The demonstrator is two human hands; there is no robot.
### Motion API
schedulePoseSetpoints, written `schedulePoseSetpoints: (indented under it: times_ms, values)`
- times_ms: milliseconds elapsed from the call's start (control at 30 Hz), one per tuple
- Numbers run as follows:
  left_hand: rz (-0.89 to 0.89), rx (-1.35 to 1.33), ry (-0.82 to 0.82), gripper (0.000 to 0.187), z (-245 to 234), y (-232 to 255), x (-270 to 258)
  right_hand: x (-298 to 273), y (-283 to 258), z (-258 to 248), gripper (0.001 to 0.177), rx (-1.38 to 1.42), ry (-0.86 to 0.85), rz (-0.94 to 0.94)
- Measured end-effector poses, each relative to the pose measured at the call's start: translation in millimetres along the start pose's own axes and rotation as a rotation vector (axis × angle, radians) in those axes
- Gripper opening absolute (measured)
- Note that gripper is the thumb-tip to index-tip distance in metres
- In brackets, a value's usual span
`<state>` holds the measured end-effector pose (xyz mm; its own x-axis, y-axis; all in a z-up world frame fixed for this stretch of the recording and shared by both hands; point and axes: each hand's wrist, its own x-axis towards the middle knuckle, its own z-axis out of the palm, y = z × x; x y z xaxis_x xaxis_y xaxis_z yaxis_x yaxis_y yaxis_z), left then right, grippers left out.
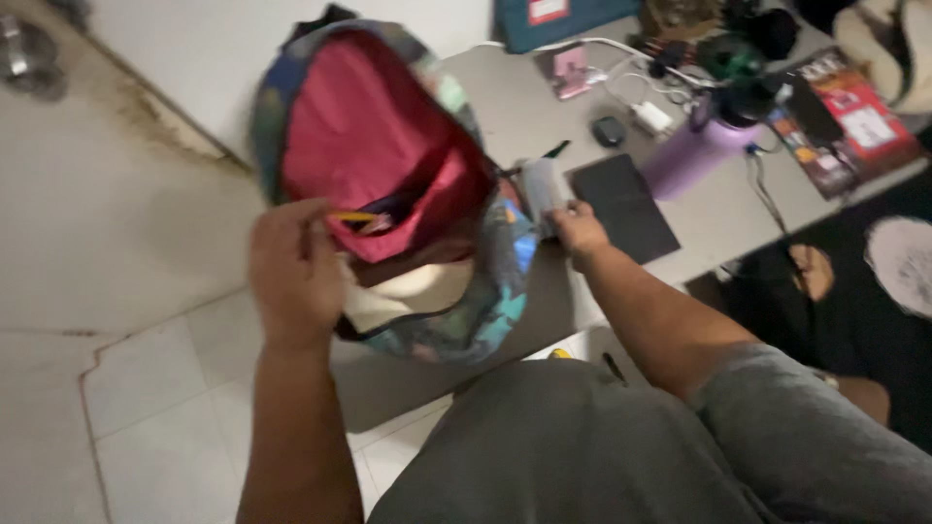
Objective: The person removes several items from a backpack, including a water bottle, a small box, a book, and a wallet, then places them into a wooden drawer or on top of a dresser. The person repeats this process multiple times, moving items between the backpack and the dresser.
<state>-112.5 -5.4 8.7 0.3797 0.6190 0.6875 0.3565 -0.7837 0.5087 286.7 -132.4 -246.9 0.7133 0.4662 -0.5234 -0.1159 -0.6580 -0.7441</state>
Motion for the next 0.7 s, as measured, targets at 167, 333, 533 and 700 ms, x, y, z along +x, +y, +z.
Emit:
schedulePoseSetpoints:
  times_ms: [167,333,533,700]
  values:
    - [-0.086,-0.134,-0.182,0.024,7,-15,14,11,-19,1,0.053,-0.492,0.157,-0.357]
    - [-0.031,-0.097,-0.573,0.033,38,-38,42,-43,-91,-5,0.035,-0.348,0.385,-0.926]
    - [-0.122,0.329,-1.018,0.033,97,-49,88,-163,-209,15,0.007,-0.231,-0.072,-1.534]
    - [-0.037,0.672,-1.282,0.034,118,-60,78,-220,-231,69,0.051,-1.328,-0.266,-1.376]
